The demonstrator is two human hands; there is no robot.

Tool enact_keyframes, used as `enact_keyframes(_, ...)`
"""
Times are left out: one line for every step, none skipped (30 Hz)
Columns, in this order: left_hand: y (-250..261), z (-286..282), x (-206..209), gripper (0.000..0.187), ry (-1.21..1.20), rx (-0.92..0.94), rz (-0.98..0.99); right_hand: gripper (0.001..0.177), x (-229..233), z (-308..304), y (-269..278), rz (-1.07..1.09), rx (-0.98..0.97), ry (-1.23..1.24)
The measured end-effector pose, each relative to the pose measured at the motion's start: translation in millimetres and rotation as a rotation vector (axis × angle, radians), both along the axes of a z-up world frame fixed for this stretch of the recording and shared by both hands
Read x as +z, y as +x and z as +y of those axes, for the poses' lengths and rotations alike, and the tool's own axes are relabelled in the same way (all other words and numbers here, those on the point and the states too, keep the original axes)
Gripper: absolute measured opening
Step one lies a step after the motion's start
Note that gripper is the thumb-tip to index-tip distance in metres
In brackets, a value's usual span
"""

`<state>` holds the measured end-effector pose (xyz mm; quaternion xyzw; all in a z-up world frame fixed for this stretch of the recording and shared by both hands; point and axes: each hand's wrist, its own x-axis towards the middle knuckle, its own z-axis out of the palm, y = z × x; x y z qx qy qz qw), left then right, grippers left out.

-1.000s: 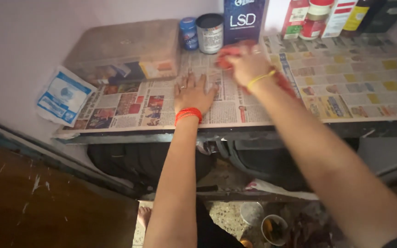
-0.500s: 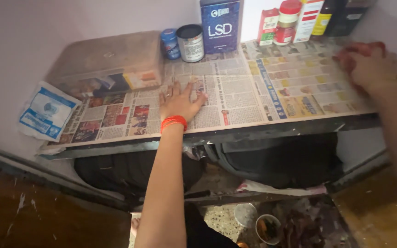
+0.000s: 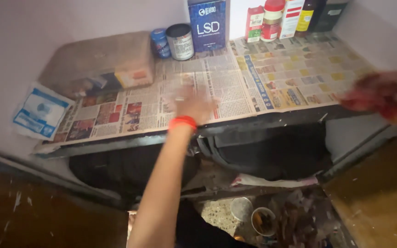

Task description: The person clears medicine bottles and boxes from a shelf, wipes the newspaper-lined surface with a red cloth, and then sorts small items into a cup on the floor.

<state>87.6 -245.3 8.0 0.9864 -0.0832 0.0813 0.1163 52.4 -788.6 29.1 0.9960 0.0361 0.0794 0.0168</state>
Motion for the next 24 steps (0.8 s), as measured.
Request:
enact_keyframes(-38.2,-20.8,20.8,0.060,-0.024,-0.296,0.139,0.065,17.6,53.5,-3.7,0.015,0.041,-0.015)
enact_keyframes(-76.0,-42.0,42.1,0.054,-0.052,-0.596,0.270,0.068,42.1,82.6,-47.2,0.030,0.083,-0.030)
enact_keyframes(-92.0,-43.1,34.6,0.054,-0.050,-0.590,0.266,0.068,77.9,126.4,-61.4,0.026,0.088,-0.030)
enact_keyframes(-107.9,-44.5,26.9,0.059,-0.305,-0.829,0.292,0.067,104.1,176.8,-84.8,-0.147,0.207,0.014)
enact_keyframes(-126.3,-44.6,17.1,0.066,-0.565,-1.060,0.322,0.065,122.7,233.2,-118.0,-0.314,0.323,0.064)
enact_keyframes(-119.2,-40.8,7.5,0.066,-0.564,-1.052,0.325,0.065,121.1,260.3,-127.0,-0.311,0.329,0.070)
enact_keyframes(-112.7,-36.8,-2.2,0.071,-0.821,-0.811,0.149,0.059,119.9,287.4,-136.7,-0.448,0.471,0.343)
enact_keyframes(-106.4,-32.2,-12.0,0.075,-1.054,-0.548,-0.029,0.053,119.1,314.7,-146.9,-0.582,0.605,0.622)
enact_keyframes(-112.6,-23.4,6.6,0.075,-1.057,-0.537,-0.035,0.053,95.7,339.1,-148.0,-0.576,0.617,0.622)
enact_keyframes(-119.1,-14.0,25.5,0.074,-1.507,-0.483,0.122,0.052,72.4,363.8,-149.9,-0.556,0.739,0.753)
enact_keyframes(-125.1,-2.4,45.6,0.076,-1.950,-0.404,0.278,0.051,49.7,390.2,-151.3,-0.532,0.865,0.885)
enact_keyframes(-128.5,4.9,41.9,0.076,-1.952,-0.396,0.261,0.051,48.7,407.2,-151.4,-0.527,0.880,0.888)
enact_keyframes(-133.3,14.9,37.0,0.078,-2.027,-0.601,0.340,0.051,45.7,426.6,-152.5,-0.648,0.947,0.729)
enact_keyframes(-137.8,24.8,31.8,0.079,-2.088,-0.814,0.417,0.053,42.7,445.9,-153.7,-0.768,1.007,0.567)
enact_keyframes(-143.9,33.4,28.7,0.079,-2.090,-0.800,0.402,0.053,33.8,453.9,-138.2,-0.761,1.020,0.577)
enact_keyframes(-149.8,41.8,25.9,0.081,-2.126,-0.944,0.447,0.053,25.1,462.2,-122.5,-0.768,1.027,0.535)
enact_keyframes(-152.7,49.5,25.2,0.082,-2.151,-1.103,0.492,0.054,18.5,470.5,-104.6,-0.783,1.033,0.486)
enact_keyframes(-160.4,58.3,33.5,0.082,-2.148,-1.101,0.477,0.054,29.9,478.7,-88.9,-0.785,1.045,0.488)
enact_keyframes(-169.6,65.9,40.0,0.079,-2.185,-0.812,0.416,0.050,38.9,485.8,-75.3,-0.530,0.878,0.492)
enact_keyframes(-178.6,72.9,46.7,0.076,-2.197,-0.526,0.345,0.049,47.9,492.5,-61.4,-0.275,0.711,0.484)
enact_keyframes(-187.2,80.7,56.2,0.076,-2.190,-0.520,0.337,0.049,42.8,493.9,-41.2,-0.277,0.718,0.492)
enact_keyframes(-195.7,88.2,66.0,0.080,-2.159,-0.458,0.365,0.045,37.8,495.7,-20.9,-0.469,0.747,0.314)
enact_keyframes(-204.9,94.0,74.5,0.085,-2.131,-0.395,0.398,0.042,31.3,495.8,-1.7,-0.654,0.764,0.129)
enact_keyframes(-206.9,101.3,74.7,0.085,-2.128,-0.388,0.396,0.042,0.1,489.2,26.9,-0.653,0.766,0.136)
